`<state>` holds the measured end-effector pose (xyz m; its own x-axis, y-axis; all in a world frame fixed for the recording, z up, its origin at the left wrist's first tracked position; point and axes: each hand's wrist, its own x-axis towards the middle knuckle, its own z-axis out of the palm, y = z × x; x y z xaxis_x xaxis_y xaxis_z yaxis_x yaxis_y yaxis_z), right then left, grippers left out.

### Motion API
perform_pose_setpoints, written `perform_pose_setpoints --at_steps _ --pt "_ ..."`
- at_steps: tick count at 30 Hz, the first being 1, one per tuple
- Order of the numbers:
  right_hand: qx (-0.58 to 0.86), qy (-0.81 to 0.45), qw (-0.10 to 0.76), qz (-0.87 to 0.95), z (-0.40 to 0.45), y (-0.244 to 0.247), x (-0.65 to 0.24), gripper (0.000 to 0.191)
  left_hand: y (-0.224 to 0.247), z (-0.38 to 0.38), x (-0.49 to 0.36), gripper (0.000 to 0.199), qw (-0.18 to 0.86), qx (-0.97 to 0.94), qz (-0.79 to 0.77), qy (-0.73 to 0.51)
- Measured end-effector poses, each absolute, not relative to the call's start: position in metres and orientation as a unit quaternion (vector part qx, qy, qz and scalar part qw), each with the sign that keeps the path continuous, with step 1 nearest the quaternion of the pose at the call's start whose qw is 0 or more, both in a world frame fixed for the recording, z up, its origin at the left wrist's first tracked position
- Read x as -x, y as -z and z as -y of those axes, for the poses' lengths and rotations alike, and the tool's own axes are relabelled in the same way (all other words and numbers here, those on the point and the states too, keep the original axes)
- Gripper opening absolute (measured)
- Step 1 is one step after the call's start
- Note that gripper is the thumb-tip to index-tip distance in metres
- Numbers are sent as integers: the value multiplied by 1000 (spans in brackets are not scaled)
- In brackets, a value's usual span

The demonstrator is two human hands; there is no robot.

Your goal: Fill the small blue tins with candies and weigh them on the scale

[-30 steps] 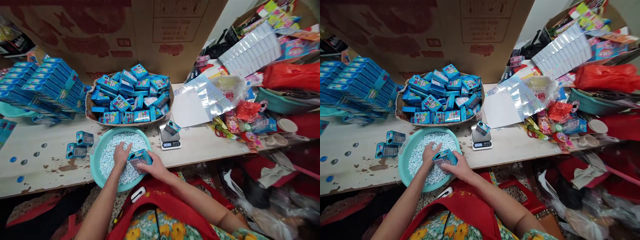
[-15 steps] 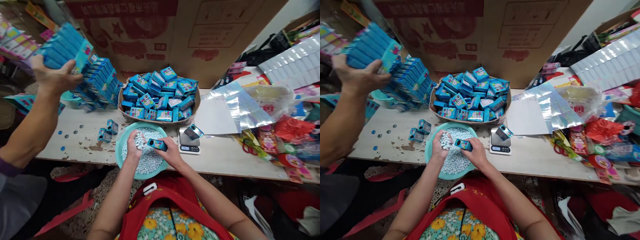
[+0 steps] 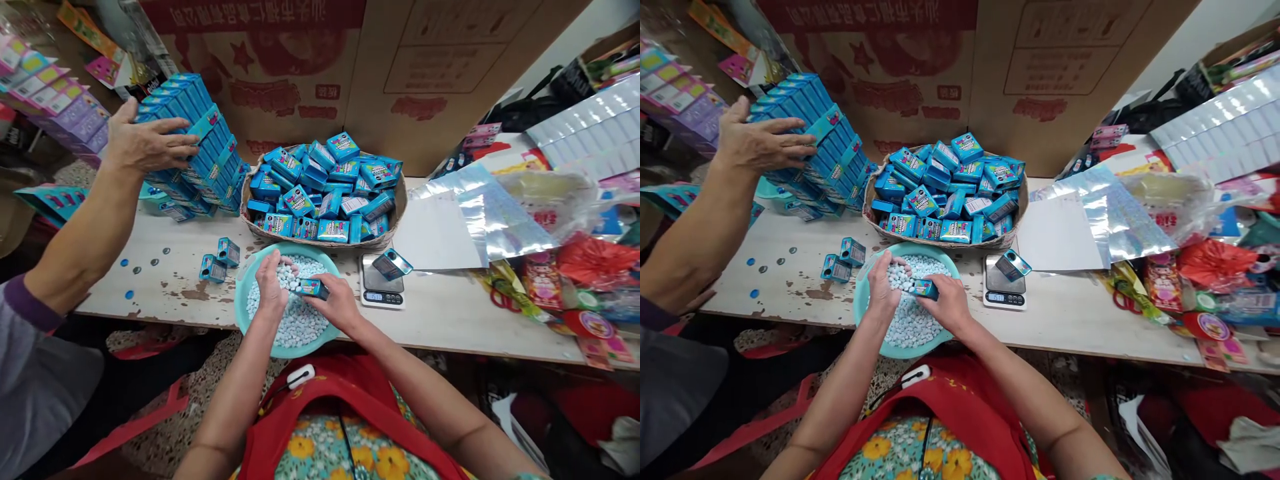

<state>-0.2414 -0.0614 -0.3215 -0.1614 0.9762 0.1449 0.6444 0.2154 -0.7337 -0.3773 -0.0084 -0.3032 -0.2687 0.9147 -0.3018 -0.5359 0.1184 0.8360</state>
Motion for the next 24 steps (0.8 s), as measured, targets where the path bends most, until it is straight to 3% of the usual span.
perform_pose_setpoints --at_steps 15,24 --pt "576 -282 323 696 52 322 241 38 299 8 369 41 556 -210 -491 -637" --pt "586 -284 340 679 52 321 243 38 299 8 367 31 522 -258 -503 -639"
